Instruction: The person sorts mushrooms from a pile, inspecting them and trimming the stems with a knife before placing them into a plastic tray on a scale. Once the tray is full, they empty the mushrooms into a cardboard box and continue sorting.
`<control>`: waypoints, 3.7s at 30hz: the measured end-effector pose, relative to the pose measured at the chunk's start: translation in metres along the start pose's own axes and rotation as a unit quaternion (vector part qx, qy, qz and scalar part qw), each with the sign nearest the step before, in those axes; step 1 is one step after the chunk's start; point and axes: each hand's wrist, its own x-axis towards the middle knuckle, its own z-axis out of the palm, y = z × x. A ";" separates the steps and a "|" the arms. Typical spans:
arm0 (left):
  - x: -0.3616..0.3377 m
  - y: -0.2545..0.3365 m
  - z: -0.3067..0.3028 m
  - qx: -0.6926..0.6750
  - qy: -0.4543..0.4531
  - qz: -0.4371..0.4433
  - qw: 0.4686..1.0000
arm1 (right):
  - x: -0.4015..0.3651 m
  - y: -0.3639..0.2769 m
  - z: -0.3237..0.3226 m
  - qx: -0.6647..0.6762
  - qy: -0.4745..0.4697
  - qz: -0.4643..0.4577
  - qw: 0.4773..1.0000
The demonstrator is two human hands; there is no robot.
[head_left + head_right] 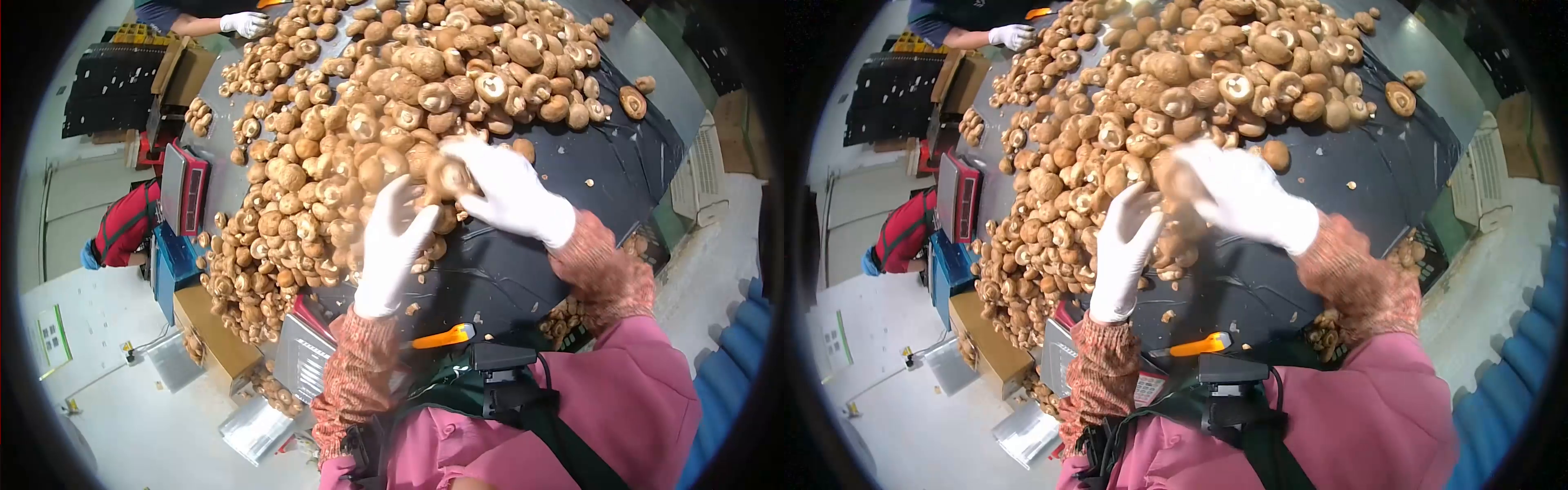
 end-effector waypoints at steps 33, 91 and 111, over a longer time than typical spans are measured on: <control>0.089 0.001 -0.020 -0.490 -0.105 0.004 0.865 | 0.033 0.029 0.013 0.544 0.074 0.270 0.791; 0.000 -0.039 0.015 -0.387 -0.142 -0.208 0.887 | 0.122 0.055 0.011 -0.254 0.140 0.013 0.957; 0.014 -0.048 0.012 -0.249 -0.188 -0.126 0.942 | 0.075 0.055 -0.102 -0.082 -0.105 -0.043 0.990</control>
